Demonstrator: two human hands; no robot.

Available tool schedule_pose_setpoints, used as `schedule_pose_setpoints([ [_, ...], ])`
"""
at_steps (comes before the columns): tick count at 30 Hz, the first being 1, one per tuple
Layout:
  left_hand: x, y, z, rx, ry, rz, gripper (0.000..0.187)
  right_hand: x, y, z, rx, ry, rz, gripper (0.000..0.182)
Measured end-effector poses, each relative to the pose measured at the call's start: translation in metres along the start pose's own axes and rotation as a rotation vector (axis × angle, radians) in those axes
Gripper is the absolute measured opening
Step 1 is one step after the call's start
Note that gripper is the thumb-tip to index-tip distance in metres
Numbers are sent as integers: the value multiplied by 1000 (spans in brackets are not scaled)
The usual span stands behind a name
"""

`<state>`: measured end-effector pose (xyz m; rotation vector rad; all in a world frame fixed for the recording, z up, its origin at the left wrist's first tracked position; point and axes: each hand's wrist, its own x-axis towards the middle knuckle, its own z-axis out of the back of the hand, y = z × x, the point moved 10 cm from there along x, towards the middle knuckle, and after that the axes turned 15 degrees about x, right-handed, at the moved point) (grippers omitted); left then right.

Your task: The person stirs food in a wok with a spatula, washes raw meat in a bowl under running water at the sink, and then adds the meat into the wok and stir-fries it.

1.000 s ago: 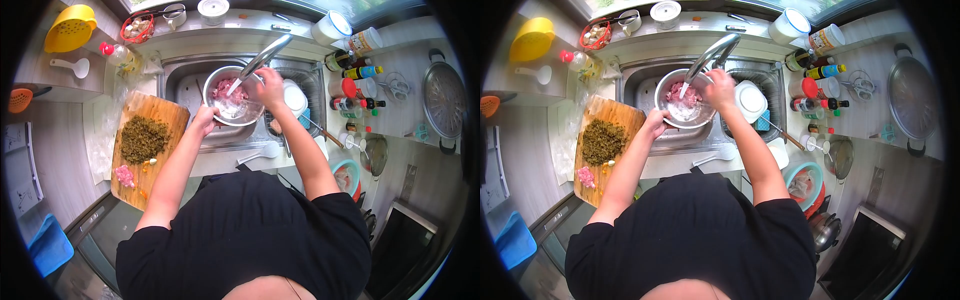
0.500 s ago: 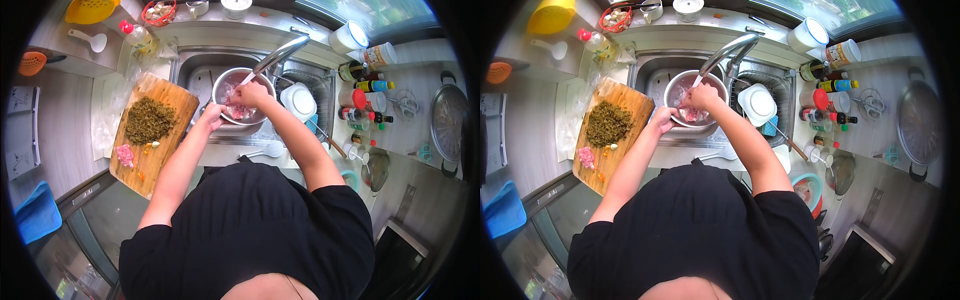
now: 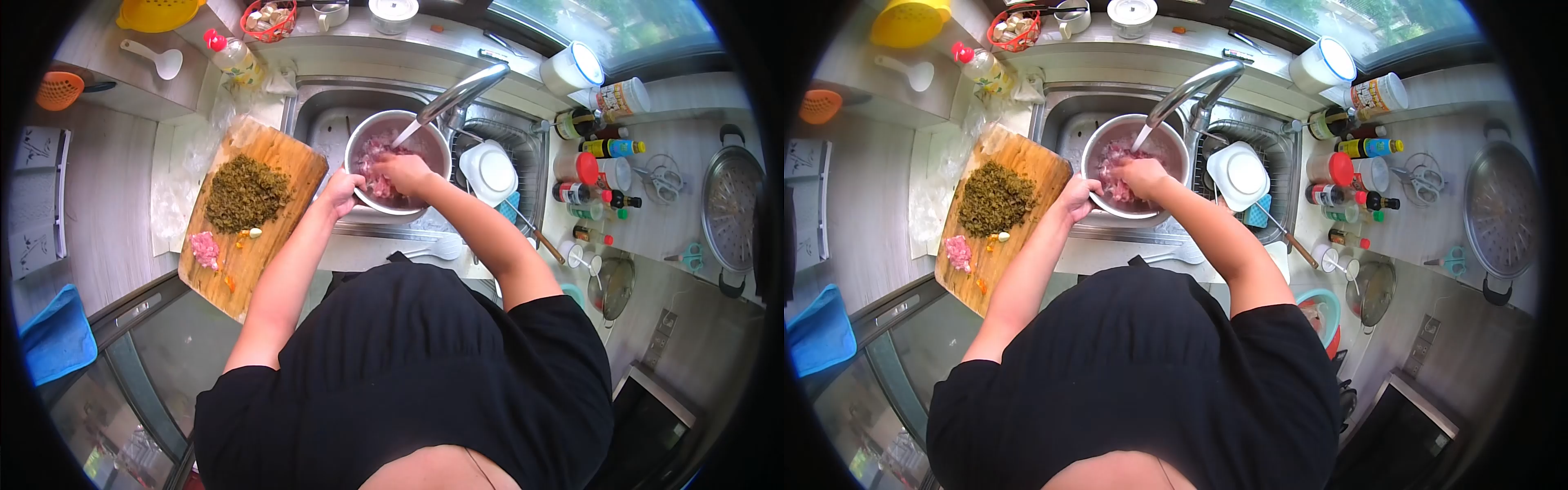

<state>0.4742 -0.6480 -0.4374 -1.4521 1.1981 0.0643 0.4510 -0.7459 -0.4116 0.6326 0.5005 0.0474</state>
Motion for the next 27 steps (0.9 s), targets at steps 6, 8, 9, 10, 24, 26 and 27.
schedule_pose_setpoints([
  [6,1,-2,6,-56,50,10,44,-22,19,27,33,-123,14,46],
  [8,5,4,10,-71,25,14,43,-23,16,30,-6,-79,-17,43],
  [9,1,0,7,-80,12,15,43,-21,16,34,8,-141,-38,43],
  [10,-2,-3,3,-96,17,24,42,-16,15,34,24,-204,-59,44],
  [24,12,8,11,-87,24,26,35,-27,6,43,-76,-272,-81,39],
  [26,16,7,14,-91,29,-37,33,-12,-3,4,144,33,-74,39],
  [27,11,8,14,-86,11,10,33,-13,-2,1,149,63,-79,40],
])
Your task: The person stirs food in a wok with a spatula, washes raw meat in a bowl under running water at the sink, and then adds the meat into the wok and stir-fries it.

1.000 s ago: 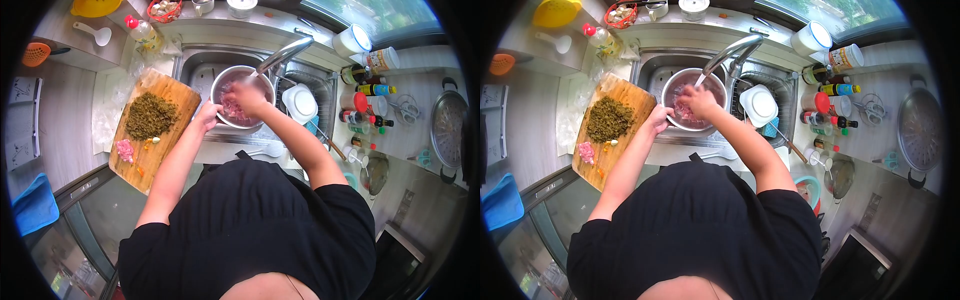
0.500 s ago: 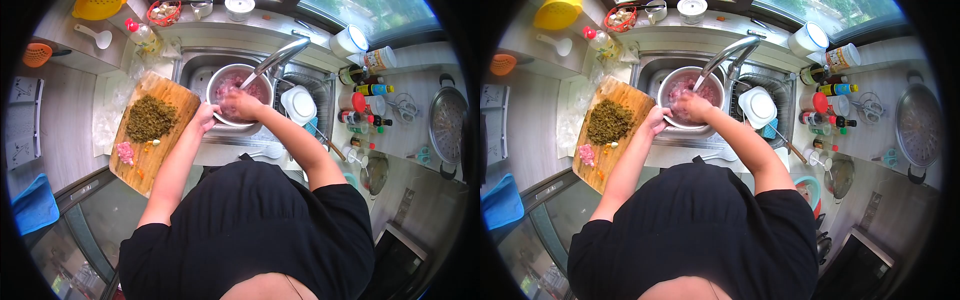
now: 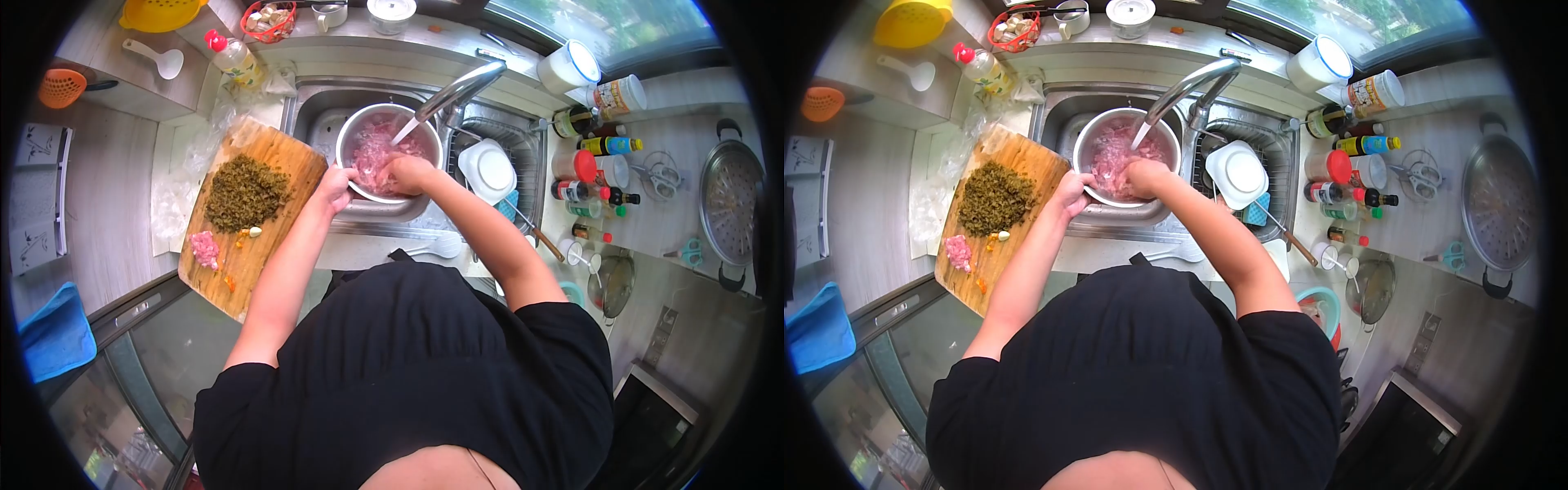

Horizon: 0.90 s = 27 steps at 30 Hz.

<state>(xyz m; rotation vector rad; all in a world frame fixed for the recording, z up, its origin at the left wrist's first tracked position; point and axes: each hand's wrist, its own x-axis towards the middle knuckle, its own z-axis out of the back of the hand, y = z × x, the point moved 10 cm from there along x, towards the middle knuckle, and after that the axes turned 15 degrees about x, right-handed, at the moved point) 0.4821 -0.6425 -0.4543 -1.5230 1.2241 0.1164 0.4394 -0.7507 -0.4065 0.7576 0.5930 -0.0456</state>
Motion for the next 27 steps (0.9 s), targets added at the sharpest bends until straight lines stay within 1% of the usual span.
schedule_pose_setpoints([
  [2,-7,-2,-3,9,-35,80,32,-4,-20,27,27,-331,-138,38],
  [3,-8,-2,-9,18,17,86,33,-11,8,37,-243,-506,25,38],
  [4,-10,-5,-9,-1,3,55,32,-3,2,17,-69,-245,22,43],
  [6,-12,-11,-11,-35,-23,-5,30,5,8,-5,156,81,74,44],
  [8,-7,-7,-4,-33,-37,5,30,0,-6,20,36,-263,52,40],
  [9,-3,-4,1,-35,-43,9,30,-13,5,36,-241,-526,43,32],
  [12,6,6,8,0,26,43,32,17,5,-16,121,64,175,29],
  [13,3,6,8,3,25,50,33,10,7,-3,154,43,78,30],
  [15,-1,3,4,6,27,54,33,-5,9,38,219,-286,68,31],
  [16,-4,-4,0,18,24,21,33,-17,12,60,248,-447,64,31],
  [17,-8,-10,-3,28,18,-11,34,-20,4,63,427,-401,-44,29],
  [18,-13,-14,-5,41,13,-39,34,-19,-8,68,548,-458,-49,24],
  [19,-13,-12,0,14,-12,-4,41,-23,-9,79,560,-582,45,20],
  [20,-13,-11,0,6,-9,2,41,-31,-12,90,569,-707,139,18],
  [22,-11,-7,-1,-14,1,11,42,-43,-31,102,585,-787,-25,21],
  [23,-3,-3,5,19,18,-38,42,-50,-39,108,592,-823,-109,23],
  [24,-4,-1,6,4,-3,-23,40,-54,-46,107,667,-788,-130,28],
  [26,-8,-4,9,-20,-47,5,36,-47,-77,96,1209,-868,80,31],
  [27,-11,-6,8,-13,-40,21,40,-51,-81,94,1273,-860,55,33],
])
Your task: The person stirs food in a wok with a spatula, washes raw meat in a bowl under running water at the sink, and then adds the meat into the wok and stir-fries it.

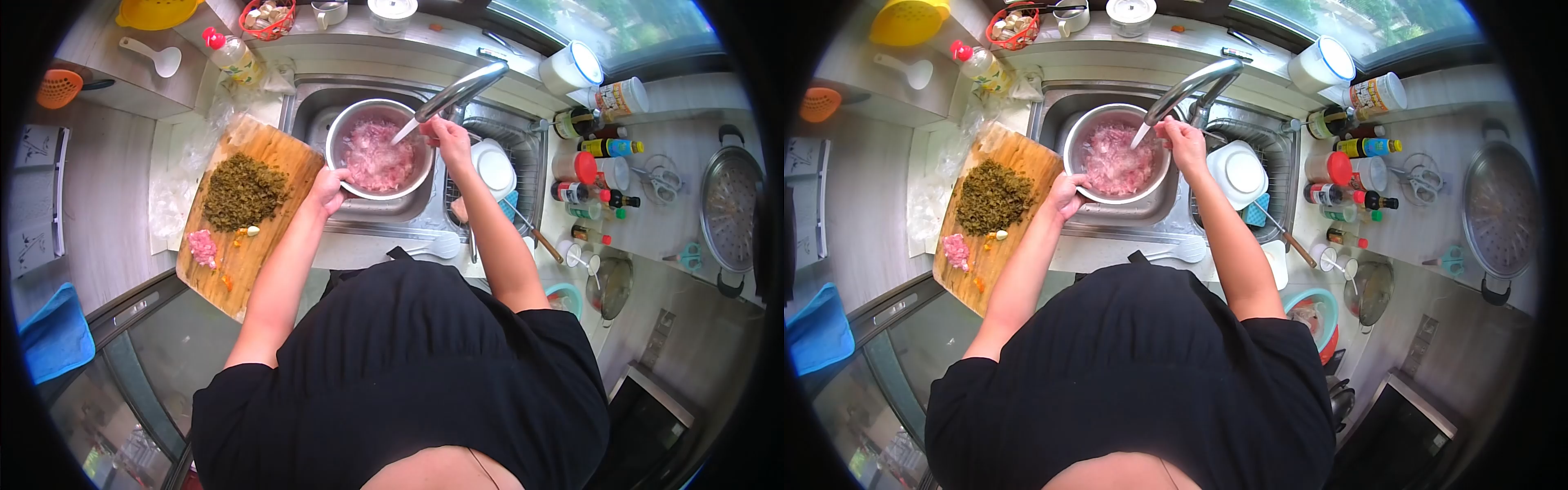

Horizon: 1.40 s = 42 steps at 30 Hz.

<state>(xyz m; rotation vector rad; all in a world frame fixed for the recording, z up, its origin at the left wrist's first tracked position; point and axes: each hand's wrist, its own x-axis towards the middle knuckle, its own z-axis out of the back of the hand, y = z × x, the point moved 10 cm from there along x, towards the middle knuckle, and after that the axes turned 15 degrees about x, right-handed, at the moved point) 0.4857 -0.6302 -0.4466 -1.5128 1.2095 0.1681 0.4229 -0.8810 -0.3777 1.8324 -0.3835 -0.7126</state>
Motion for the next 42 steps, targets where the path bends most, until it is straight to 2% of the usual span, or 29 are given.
schedule_pose_setpoints([
  [3,-2,-1,2,77,48,-107,42,-5,-2,-5,-55,84,50,28],
  [4,-4,3,7,75,-1,-106,44,-8,-8,-11,-64,133,5,27],
  [7,-13,16,11,63,14,-50,46,-36,0,-45,-480,214,87,32],
  [8,-19,18,9,59,-2,-66,50,-40,-7,-57,-515,282,76,34],
  [9,-25,21,6,49,-2,-50,51,-46,-9,-73,-608,359,125,38],
  [11,-36,27,4,27,-6,-26,55,-50,-27,-92,-784,443,393,46],
  [12,-39,33,6,33,1,-9,58,-52,-41,-99,-757,501,264,53],
  [15,-52,56,15,34,-4,105,58,-70,-58,-118,-783,600,176,56],
  [16,-68,42,4,35,-13,58,56,-74,-63,-125,-817,630,249,55],
  [19,-86,44,-1,-3,-7,93,55,-92,-74,-135,-981,748,269,53],
  [23,-102,49,-4,-12,7,141,52,-102,-86,-139,-874,823,174,50],
  [29,-110,54,-6,-11,48,172,52,-114,-92,-142,-828,855,259,50],
  [32,-109,66,-5,-42,65,229,53,-117,-99,-138,-830,883,231,50],
  [35,-118,60,-20,-66,53,289,54,-122,-103,-135,-869,936,113,49],
  [36,-119,63,-21,-71,58,310,54,-122,-110,-133,-786,966,28,49],
  [42,-119,64,-32,-38,51,339,52,-122,-118,-122,-800,931,108,50],
])
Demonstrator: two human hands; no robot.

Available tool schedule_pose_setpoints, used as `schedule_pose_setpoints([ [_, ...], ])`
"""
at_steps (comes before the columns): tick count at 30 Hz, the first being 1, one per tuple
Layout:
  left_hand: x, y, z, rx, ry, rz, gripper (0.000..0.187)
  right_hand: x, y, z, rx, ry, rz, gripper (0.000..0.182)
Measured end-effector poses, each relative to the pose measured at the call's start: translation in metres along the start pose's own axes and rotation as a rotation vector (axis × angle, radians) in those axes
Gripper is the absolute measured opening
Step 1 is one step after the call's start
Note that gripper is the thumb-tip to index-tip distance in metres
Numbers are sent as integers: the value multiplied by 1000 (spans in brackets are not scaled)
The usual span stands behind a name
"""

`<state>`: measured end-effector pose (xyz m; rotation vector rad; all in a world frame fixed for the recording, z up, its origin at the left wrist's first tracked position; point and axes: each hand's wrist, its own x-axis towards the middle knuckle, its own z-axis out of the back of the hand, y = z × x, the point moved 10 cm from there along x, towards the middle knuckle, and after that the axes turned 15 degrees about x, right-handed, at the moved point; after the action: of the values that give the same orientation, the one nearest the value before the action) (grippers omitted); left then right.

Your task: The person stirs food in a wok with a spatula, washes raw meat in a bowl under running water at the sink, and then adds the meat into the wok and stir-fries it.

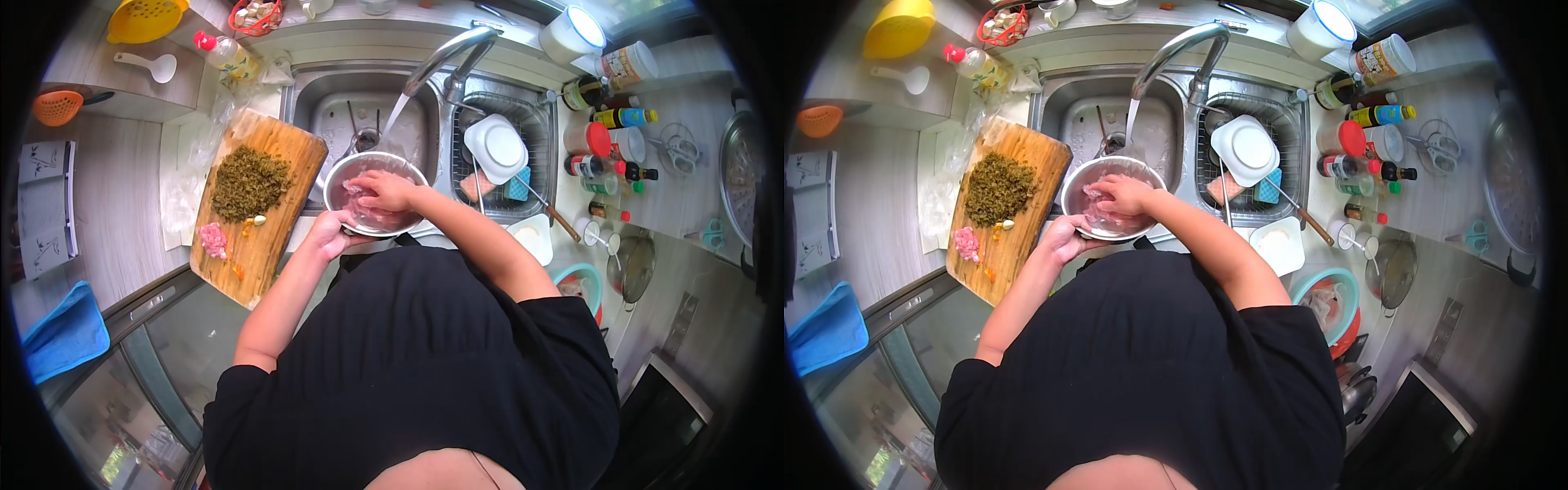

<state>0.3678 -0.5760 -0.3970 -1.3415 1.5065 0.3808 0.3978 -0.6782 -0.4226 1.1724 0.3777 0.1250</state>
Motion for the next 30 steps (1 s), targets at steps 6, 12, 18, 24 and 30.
schedule_pose_setpoints([
  [6,6,2,-1,-3,48,18,51,-1,-9,1,19,30,-78,50],
  [12,7,-2,-4,6,53,24,52,-2,-8,4,51,37,-86,50],
  [18,6,-4,-5,18,38,32,52,2,-16,1,52,47,-60,51],
  [24,21,4,19,28,-12,-3,46,-9,-1,0,-185,22,-92,51],
  [30,40,7,62,89,-121,-143,39,-22,31,22,-443,-55,-92,42],
])
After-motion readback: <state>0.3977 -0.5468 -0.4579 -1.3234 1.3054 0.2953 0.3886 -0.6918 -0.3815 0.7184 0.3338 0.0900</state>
